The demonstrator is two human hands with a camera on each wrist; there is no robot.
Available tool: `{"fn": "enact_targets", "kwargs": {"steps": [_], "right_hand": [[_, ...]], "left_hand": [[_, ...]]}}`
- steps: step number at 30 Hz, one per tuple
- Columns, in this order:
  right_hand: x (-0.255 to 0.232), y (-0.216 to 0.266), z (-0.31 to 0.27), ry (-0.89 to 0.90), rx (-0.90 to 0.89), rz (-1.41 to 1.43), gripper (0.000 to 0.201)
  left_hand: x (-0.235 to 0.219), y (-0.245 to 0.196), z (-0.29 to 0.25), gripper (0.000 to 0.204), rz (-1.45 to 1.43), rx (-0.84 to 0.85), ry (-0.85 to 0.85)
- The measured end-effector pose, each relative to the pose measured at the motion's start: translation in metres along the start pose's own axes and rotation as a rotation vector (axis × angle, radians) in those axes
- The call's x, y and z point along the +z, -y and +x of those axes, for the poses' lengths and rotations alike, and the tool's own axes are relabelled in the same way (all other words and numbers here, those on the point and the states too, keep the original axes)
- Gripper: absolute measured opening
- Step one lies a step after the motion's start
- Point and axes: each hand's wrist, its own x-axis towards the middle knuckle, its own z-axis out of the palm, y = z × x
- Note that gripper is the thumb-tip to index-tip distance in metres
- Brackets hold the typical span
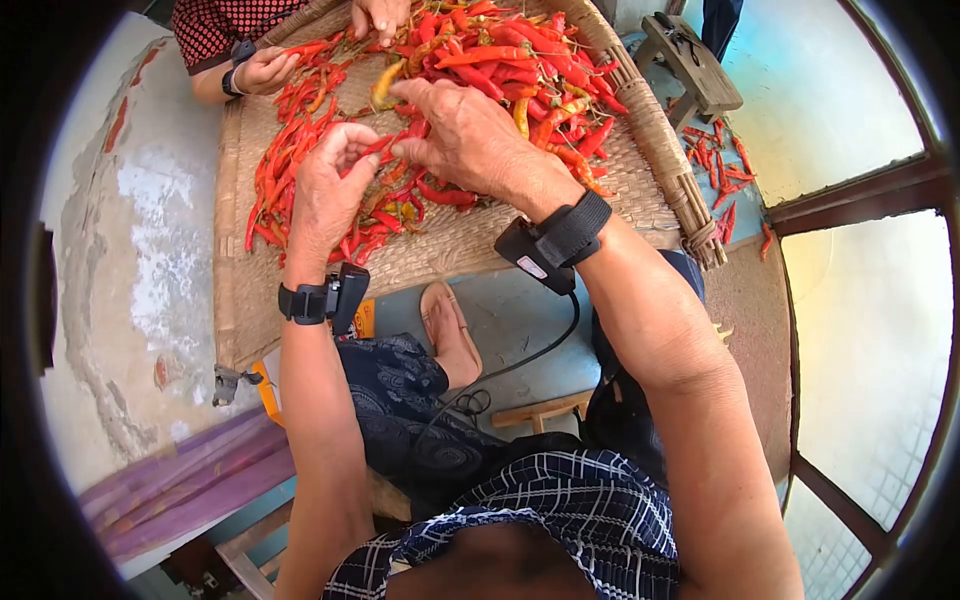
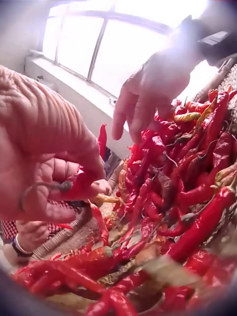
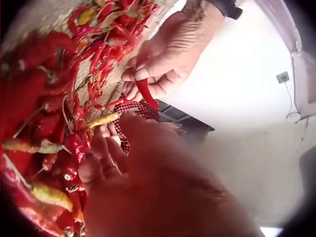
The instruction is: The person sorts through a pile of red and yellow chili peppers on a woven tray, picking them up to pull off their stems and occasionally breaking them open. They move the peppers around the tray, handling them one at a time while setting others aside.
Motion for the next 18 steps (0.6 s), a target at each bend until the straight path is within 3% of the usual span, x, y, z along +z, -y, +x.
{"fn": "enact_targets", "kwargs": {"steps": [1,5,7,9,13,15,17,18], "right_hand": [[0.001,0.001,-0.001,0.087,0.040,0.114,0.035],[0.006,0.003,-0.001,0.093,0.071,0.147,0.016],[0.002,0.003,0.003,0.041,0.054,0.132,0.012],[-0.009,-0.003,0.009,-0.125,0.103,0.109,0.011],[-0.032,-0.022,0.012,-0.279,0.193,-0.210,0.017],[-0.038,-0.022,0.011,-0.335,0.222,-0.266,0.020],[-0.040,-0.017,0.013,-0.375,0.208,-0.205,0.025],[-0.040,-0.011,0.013,-0.356,0.210,-0.192,0.026]], "left_hand": [[0.003,-0.001,-0.002,0.016,-0.059,0.002,0.018],[0.012,0.001,-0.002,0.017,-0.180,-0.011,0.062],[0.009,0.003,0.000,0.016,-0.172,-0.001,0.069],[0.003,0.010,0.004,0.015,-0.144,-0.014,-0.007],[0.000,0.032,0.011,0.013,0.191,-0.055,-0.087],[0.008,0.044,0.012,0.014,0.241,0.015,-0.037],[0.017,0.050,0.013,0.024,0.770,0.196,0.044],[0.019,0.046,0.015,0.026,0.760,0.128,0.095]]}}
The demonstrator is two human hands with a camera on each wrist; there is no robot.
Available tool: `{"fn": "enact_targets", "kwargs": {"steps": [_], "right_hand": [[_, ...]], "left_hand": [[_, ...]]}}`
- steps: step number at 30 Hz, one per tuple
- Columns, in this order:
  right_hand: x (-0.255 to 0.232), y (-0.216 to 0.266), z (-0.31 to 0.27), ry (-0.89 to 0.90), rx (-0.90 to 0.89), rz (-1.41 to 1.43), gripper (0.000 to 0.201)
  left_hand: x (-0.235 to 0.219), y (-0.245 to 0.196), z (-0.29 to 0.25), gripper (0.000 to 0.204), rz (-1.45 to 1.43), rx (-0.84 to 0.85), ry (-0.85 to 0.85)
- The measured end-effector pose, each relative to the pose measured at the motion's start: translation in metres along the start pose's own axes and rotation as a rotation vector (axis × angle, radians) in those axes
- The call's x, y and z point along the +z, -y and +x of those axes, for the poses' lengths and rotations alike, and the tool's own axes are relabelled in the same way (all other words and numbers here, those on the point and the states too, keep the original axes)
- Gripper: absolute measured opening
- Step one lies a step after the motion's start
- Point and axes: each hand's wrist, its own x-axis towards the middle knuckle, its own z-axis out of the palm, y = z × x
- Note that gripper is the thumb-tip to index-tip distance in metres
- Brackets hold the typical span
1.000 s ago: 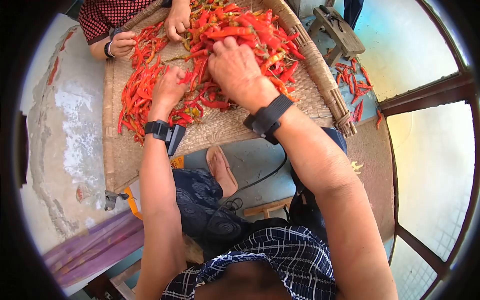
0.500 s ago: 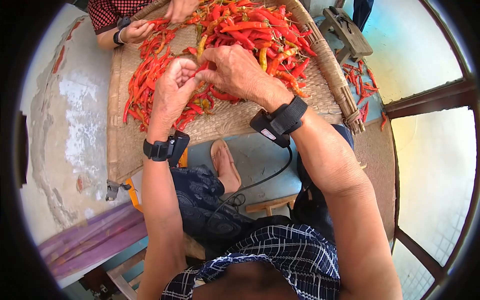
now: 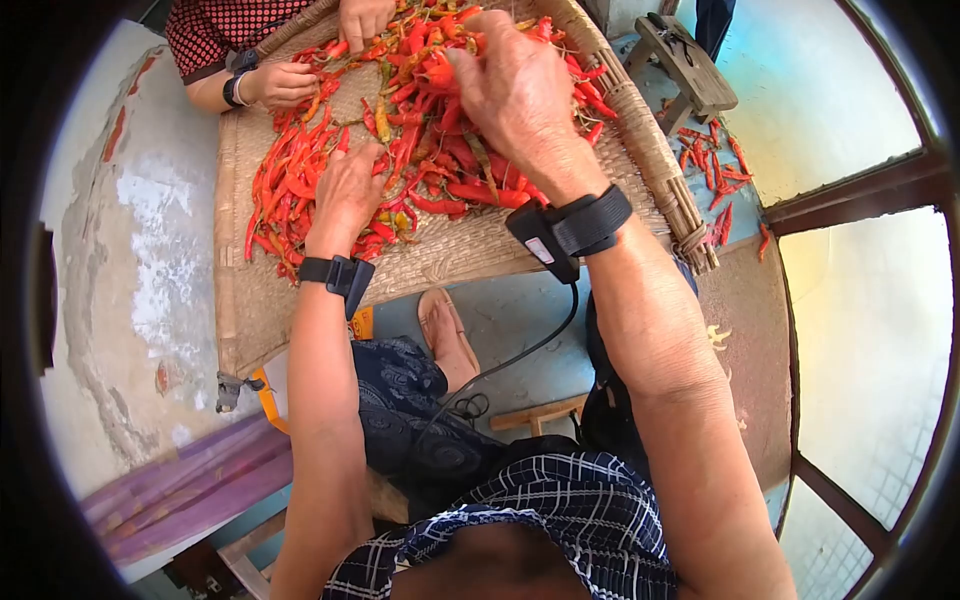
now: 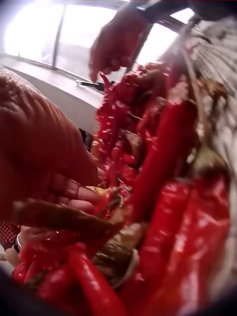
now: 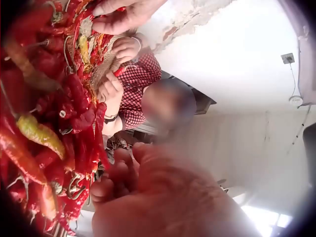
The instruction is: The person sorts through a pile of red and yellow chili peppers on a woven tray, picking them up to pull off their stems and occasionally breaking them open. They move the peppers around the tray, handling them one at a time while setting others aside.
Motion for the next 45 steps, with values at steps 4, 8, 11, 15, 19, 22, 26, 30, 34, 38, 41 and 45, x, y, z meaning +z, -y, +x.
{"fn": "enact_targets", "kwargs": {"steps": [4,8,11,15,19,22,26,30,34,38,41,45], "right_hand": [[0.009,0.007,-0.008,-0.032,-0.085,-0.007,0.024],[0.009,0.011,-0.012,0.142,-0.161,-0.023,0.016],[0.015,0.009,-0.018,0.226,-0.255,0.011,0.018],[0.020,0.015,-0.030,0.381,-0.346,0.067,0.027],[0.025,0.014,-0.031,0.533,-0.388,-0.030,0.028],[0.025,0.017,-0.032,0.494,-0.402,-0.012,0.021],[0.014,0.018,-0.023,0.443,-0.302,-0.169,0.015],[0.005,0.002,-0.016,0.251,-0.210,-0.274,0.017],[-0.004,0.003,-0.011,0.059,-0.166,-0.265,0.023],[0.001,0.008,-0.010,0.030,-0.186,-0.147,0.019],[0.007,0.011,-0.017,0.060,-0.247,-0.077,0.015],[0.013,0.020,-0.023,0.159,-0.192,0.058,0.011]], "left_hand": [[-0.004,-0.006,0.007,0.026,0.115,-0.128,0.202],[-0.010,-0.004,0.000,0.017,-0.117,-0.091,0.065],[-0.025,-0.011,-0.007,0.011,-0.307,-0.043,-0.037],[-0.044,-0.028,-0.014,0.012,-0.539,-0.054,-0.010],[-0.052,-0.036,-0.017,0.010,-0.661,-0.010,-0.021],[-0.055,-0.035,-0.017,0.011,-0.798,-0.093,0.035],[-0.051,-0.021,-0.011,0.014,-0.968,-0.127,-0.004],[-0.022,-0.002,0.001,0.016,-0.882,-0.193,-0.199],[-0.005,-0.007,0.009,0.021,-0.577,-0.160,-0.037],[0.003,-0.016,0.016,0.021,-0.341,-0.139,0.063],[-0.001,-0.014,0.019,0.019,-0.407,-0.263,0.077],[-0.006,-0.011,0.008,0.020,-0.942,-0.300,-0.113]]}}
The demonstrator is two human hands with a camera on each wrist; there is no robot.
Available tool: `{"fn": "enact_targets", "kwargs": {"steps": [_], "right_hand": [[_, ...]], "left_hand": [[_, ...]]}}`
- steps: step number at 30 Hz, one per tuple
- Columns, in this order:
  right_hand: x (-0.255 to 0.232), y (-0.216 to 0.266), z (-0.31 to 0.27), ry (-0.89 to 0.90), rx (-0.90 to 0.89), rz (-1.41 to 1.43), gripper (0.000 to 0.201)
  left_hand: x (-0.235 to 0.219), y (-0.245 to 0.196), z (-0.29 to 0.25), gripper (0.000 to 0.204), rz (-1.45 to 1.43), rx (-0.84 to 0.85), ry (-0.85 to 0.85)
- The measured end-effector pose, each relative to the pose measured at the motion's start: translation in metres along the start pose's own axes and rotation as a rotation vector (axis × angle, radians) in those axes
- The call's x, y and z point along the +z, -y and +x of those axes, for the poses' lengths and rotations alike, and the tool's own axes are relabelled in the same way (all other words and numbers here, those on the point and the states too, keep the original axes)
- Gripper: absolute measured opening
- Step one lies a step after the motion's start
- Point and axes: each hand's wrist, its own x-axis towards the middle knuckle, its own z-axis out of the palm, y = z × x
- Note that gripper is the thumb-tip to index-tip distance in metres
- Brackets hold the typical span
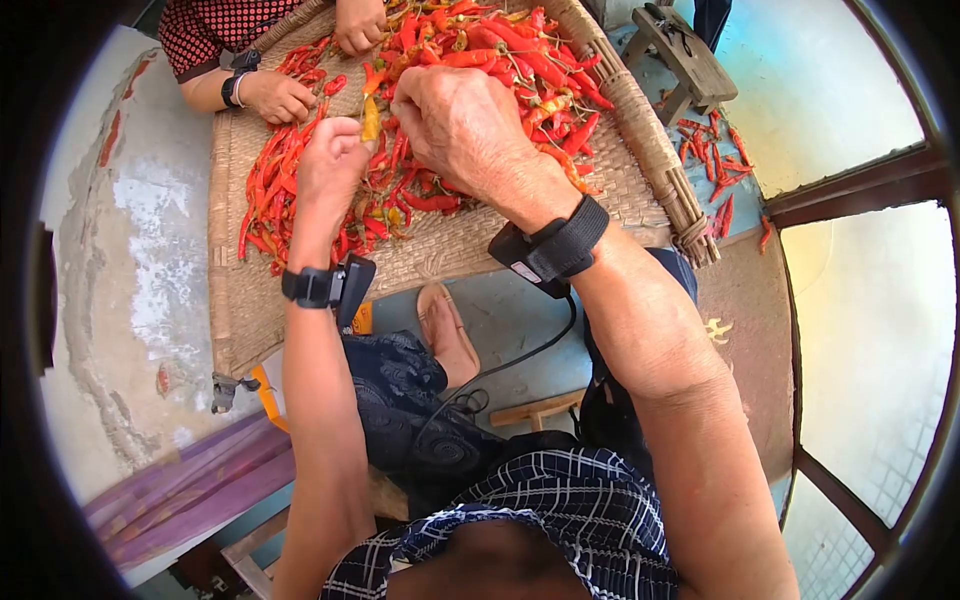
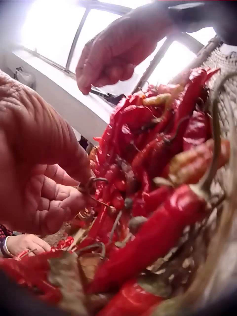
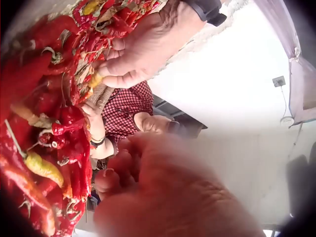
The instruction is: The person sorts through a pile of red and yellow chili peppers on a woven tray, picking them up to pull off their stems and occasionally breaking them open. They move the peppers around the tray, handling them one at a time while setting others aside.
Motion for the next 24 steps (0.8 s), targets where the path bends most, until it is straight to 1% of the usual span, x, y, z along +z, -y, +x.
{"fn": "enact_targets", "kwargs": {"steps": [1,2,3,4,5,6,7,8,10,12,14,15,16,17,18,19,20,22,23,24], "right_hand": [[0.002,0.003,0.000,0.073,0.090,0.080,0.013],[0.003,0.005,-0.001,0.147,0.179,0.159,0.014],[0.007,0.004,-0.002,0.186,0.203,0.163,0.020],[0.011,0.002,-0.004,0.185,0.202,0.165,0.020],[0.015,0.000,-0.005,0.219,0.178,0.227,0.022],[0.017,0.001,-0.005,0.253,0.154,0.289,0.024],[0.017,0.002,-0.004,0.268,0.194,0.392,0.026],[0.019,0.003,-0.004,0.272,0.192,0.395,0.026],[0.026,-0.004,-0.004,0.289,0.275,0.612,0.025],[0.025,-0.007,-0.003,0.282,0.290,0.629,0.024],[0.013,-0.004,0.000,0.274,0.275,0.452,0.025],[0.010,-0.004,0.003,0.236,0.247,0.383,0.025],[0.005,-0.003,0.005,0.237,0.245,0.380,0.025],[-0.001,-0.003,0.007,0.143,0.226,0.236,0.025],[-0.007,-0.003,0.010,0.048,0.204,0.091,0.026],[-0.009,-0.010,0.012,-0.004,0.198,0.075,0.025],[-0.012,-0.014,0.012,-0.050,0.255,0.151,0.027],[-0.019,-0.019,0.015,-0.132,0.230,-0.003,0.027],[-0.018,-0.024,0.015,-0.231,0.171,-0.050,0.028],[-0.013,-0.029,0.015,-0.329,0.106,-0.109,0.030]], "left_hand": [[-0.004,-0.022,-0.010,0.022,-0.093,-0.053,0.040],[-0.006,-0.031,-0.016,0.022,-0.091,-0.053,0.041],[-0.007,-0.037,-0.021,0.021,-0.218,-0.051,0.057],[-0.009,-0.041,-0.026,0.021,-0.344,-0.049,0.071],[-0.010,-0.044,-0.030,0.021,-0.363,-0.012,0.110],[-0.009,-0.043,-0.031,0.021,-0.362,-0.012,0.107],[-0.007,-0.039,-0.031,0.020,-0.358,0.021,0.130],[-0.006,-0.037,-0.031,0.019,-0.353,0.052,0.151],[-0.007,-0.038,-0.032,0.020,-0.322,0.038,0.164],[-0.009,-0.040,-0.031,0.024,-0.320,-0.044,0.211],[-0.013,-0.039,-0.029,0.026,-0.268,-0.070,0.239],[-0.015,-0.033,-0.026,0.027,-0.157,0.026,0.189],[-0.017,-0.027,-0.023,0.027,-0.045,0.121,0.137],[-0.020,-0.021,-0.021,0.027,-0.048,0.124,0.134],[-0.021,-0.017,-0.018,0.029,0.238,0.185,0.083],[-0.021,-0.012,-0.017,0.030,0.523,0.245,0.029],[-0.019,-0.007,-0.016,0.030,0.517,0.252,0.025],[-0.012,-0.001,-0.015,0.034,0.955,0.321,0.114],[-0.008,0.001,-0.014,0.035,0.960,0.208,0.194],[-0.007,0.013,-0.010,0.037,1.032,0.203,0.247]]}}
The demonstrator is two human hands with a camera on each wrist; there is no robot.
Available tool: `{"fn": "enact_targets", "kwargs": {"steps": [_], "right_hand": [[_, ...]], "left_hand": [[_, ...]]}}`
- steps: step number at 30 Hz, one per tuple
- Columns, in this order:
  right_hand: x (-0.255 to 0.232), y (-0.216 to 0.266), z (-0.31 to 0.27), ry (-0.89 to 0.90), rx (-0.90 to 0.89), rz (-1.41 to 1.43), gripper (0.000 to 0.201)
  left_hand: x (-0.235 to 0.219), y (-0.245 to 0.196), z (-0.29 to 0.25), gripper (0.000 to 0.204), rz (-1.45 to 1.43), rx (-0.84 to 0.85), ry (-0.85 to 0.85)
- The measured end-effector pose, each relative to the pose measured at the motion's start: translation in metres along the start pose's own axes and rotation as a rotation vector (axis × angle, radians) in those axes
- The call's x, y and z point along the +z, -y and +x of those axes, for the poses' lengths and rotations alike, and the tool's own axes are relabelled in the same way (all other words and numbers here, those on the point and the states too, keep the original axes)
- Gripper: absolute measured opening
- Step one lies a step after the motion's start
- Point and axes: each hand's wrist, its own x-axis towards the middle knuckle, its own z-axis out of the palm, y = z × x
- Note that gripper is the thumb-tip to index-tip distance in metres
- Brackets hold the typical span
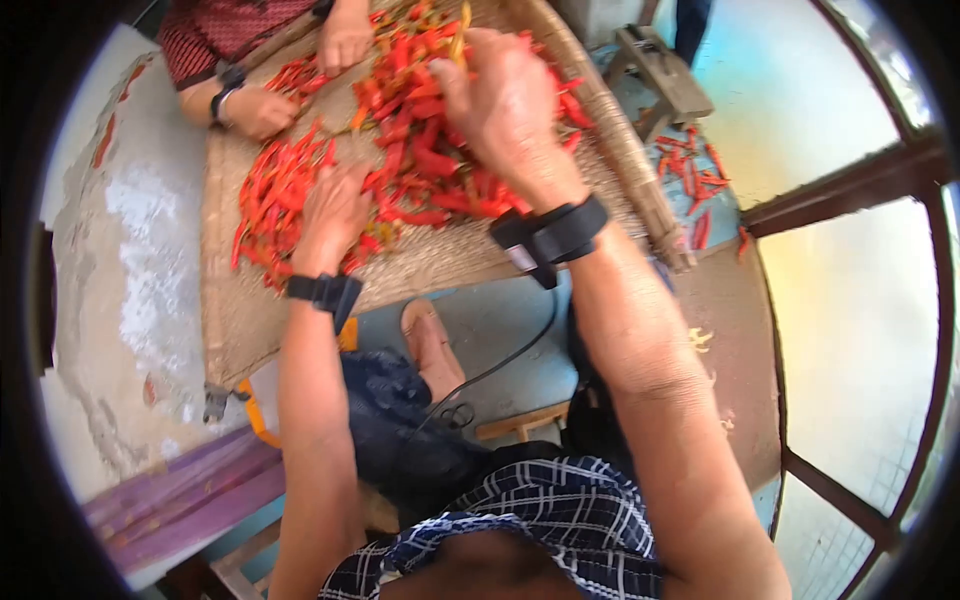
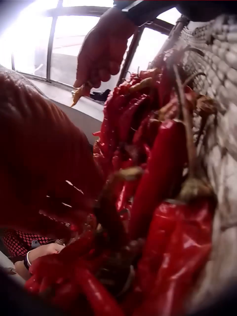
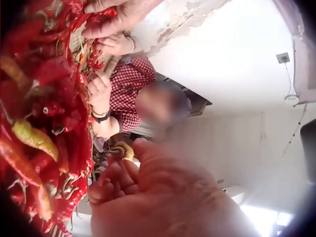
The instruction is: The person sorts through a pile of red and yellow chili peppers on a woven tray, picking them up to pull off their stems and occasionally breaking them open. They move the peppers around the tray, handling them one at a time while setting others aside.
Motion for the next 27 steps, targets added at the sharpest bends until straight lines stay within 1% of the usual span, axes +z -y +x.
{"fn": "enact_targets", "kwargs": {"steps": [1,2,3,4,5,6,7,8,9,10,11,13,14,15,16,17,18,19,20,22,24,25,26,27], "right_hand": [[0.003,-0.001,-0.001,-0.079,-0.062,0.028,0.028],[-0.005,0.007,0.002,-0.007,-0.064,0.144,0.022],[0.002,0.011,-0.002,-0.044,-0.029,0.174,0.014],[0.005,0.012,-0.004,-0.031,-0.106,0.151,0.011],[0.009,0.016,-0.009,-0.026,-0.139,0.205,0.012],[0.011,0.022,-0.013,0.172,-0.058,0.141,0.014],[0.009,0.027,-0.015,0.223,-0.107,0.088,0.014],[0.016,0.027,-0.019,0.244,-0.110,0.126,0.010],[0.021,0.028,-0.023,0.212,-0.134,0.104,0.012],[0.018,0.031,-0.025,0.319,-0.106,0.074,0.013],[0.016,0.034,-0.026,0.349,-0.123,0.088,0.014],[0.013,0.038,-0.027,0.383,-0.160,0.087,0.015],[0.014,0.039,-0.029,0.413,-0.155,0.129,0.019],[0.013,0.039,-0.030,0.444,-0.148,0.172,0.025],[0.012,0.038,-0.033,0.449,-0.145,0.170,0.025],[0.013,0.038,-0.037,0.498,-0.108,0.226,0.032],[0.017,0.041,-0.040,0.544,-0.073,0.297,0.041],[0.021,0.039,-0.038,0.631,-0.135,0.325,0.054],[0.023,0.040,-0.043,0.608,-0.112,0.351,0.047],[0.031,0.039,-0.044,0.651,-0.097,0.401,0.036],[0.023,0.042,-0.039,0.666,-0.097,0.396,0.029],[0.026,0.038,-0.038,0.719,-0.085,0.303,0.031],[0.028,0.034,-0.039,0.774,-0.074,0.206,0.034],[0.024,0.035,-0.037,0.749,-0.046,0.288,0.036]], "left_hand": [[0.000,0.001,0.001,0.036,-0.019,-0.014,0.017],[0.012,0.017,0.004,0.034,-0.050,0.046,-0.028],[0.012,0.017,0.004,0.033,-0.039,0.034,-0.063],[0.003,0.010,0.005,0.034,-0.036,-0.012,-0.004],[0.013,0.020,0.002,0.030,-0.014,0.096,-0.141],[0.016,0.025,0.003,0.031,0.026,0.074,-0.095],[0.014,0.025,0.003,0.031,0.026,0.077,-0.079],[0.011,0.025,0.003,0.031,0.039,0.071,-0.059],[0.013,0.025,0.002,0.028,0.030,0.048,-0.101],[0.010,0.022,0.002,0.026,0.027,0.013,-0.147],[0.005,0.018,0.000,0.026,0.016,0.021,-0.154],[-0.014,-0.005,-0.005,0.020,-0.169,0.070,-0.380],[-0.025,-0.015,-0.008,0.020,-0.177,0.071,-0.386],[-0.036,-0.024,-0.012,0.020,-0.312,0.026,-0.355],[-0.041,-0.027,-0.016,0.020,-0.443,-0.022,-0.314],[-0.041,-0.023,-0.019,0.018,-0.509,0.006,-0.296],[-0.043,-0.023,-0.022,0.018,-0.491,-0.006,-0.287],[-0.046,-0.029,-0.023,0.016,-0.707,-0.054,-0.272],[-0.050,-0.033,-0.025,0.015,-0.917,-0.109,-0.263],[-0.058,-0.033,-0.028,0.013,-1.098,-0.205,-0.187],[-0.060,-0.036,-0.029,0.012,-1.240,-0.198,-0.316],[-0.054,-0.030,-0.026,0.013,-1.337,-0.219,-0.417],[-0.056,-0.025,-0.024,0.013,-1.316,-0.241,-0.439],[-0.057,-0.022,-0.026,0.013,-1.355,-0.248,-0.405]]}}
